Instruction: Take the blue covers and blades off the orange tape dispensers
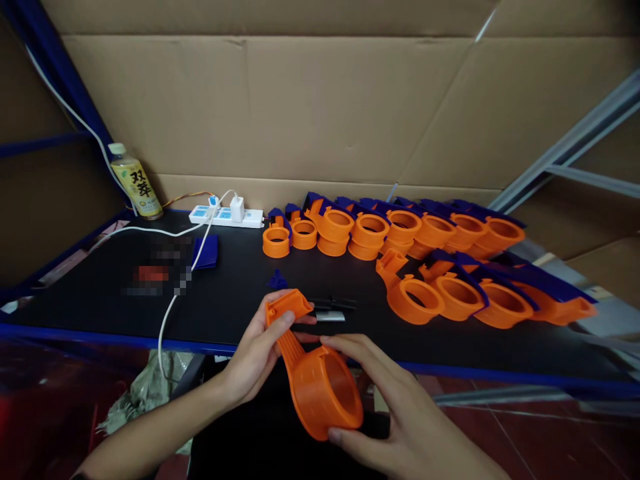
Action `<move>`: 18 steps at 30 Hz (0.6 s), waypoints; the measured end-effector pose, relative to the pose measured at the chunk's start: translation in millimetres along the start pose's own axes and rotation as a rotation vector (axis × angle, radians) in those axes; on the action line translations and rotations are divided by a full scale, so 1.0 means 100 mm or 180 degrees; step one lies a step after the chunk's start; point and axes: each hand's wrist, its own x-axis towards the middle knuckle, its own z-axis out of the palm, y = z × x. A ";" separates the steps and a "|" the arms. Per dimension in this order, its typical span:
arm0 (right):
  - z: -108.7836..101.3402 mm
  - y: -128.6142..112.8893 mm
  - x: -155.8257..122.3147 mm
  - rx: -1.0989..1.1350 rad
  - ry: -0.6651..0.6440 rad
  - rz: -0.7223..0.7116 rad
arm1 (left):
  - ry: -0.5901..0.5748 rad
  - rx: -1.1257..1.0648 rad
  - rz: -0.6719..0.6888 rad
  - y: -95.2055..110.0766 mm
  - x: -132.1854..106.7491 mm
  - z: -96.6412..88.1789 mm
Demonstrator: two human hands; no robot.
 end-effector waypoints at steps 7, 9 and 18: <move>-0.07 0.01 -0.04 -0.0524 0.0470 -0.0229 | -0.0104 0.0165 0.0228 0.03 0.04 -0.10; -0.17 0.09 -0.05 -0.0906 0.0897 -0.0259 | -0.0110 0.0280 0.0428 0.04 0.06 -0.14; -0.67 0.77 0.27 -0.2858 0.1407 0.0147 | -0.0121 0.0656 0.0844 0.10 0.10 -0.23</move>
